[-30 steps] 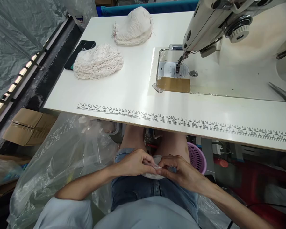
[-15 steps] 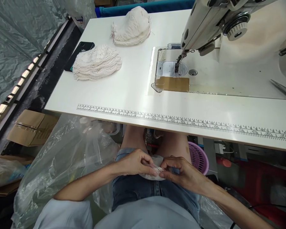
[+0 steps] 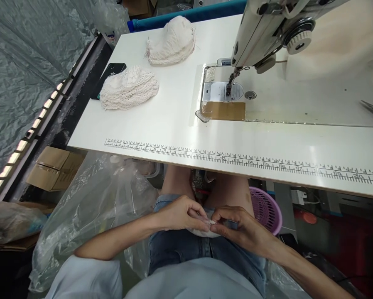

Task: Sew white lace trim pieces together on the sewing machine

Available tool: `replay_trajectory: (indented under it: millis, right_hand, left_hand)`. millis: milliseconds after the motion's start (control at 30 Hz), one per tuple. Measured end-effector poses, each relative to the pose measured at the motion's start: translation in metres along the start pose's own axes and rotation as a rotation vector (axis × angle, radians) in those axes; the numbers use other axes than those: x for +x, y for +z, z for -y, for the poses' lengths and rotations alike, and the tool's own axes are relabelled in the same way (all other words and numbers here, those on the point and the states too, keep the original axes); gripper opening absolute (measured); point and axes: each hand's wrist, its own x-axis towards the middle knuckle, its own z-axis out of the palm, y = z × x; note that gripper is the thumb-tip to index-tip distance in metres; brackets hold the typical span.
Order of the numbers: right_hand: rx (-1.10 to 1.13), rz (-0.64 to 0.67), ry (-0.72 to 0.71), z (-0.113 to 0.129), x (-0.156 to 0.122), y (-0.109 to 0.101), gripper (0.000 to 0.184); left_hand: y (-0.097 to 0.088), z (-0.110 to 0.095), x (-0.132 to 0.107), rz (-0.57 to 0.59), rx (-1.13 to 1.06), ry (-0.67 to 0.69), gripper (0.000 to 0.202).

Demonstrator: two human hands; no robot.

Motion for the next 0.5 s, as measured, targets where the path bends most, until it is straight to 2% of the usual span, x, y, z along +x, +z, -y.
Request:
replay_trajectory:
  millis: [333,500]
  right_hand:
    - [0.077,0.019,0.051,-0.008,-0.006,-0.006,0.029]
    - [0.036,-0.048,0.013,-0.009,-0.006,-0.006,0.026]
  left_hand:
    - [0.003,-0.008,0.010,0.015,-0.049,-0.064,0.039]
    - [0.006,-0.009,0.013,0.033,-0.004,-0.053,0.038]
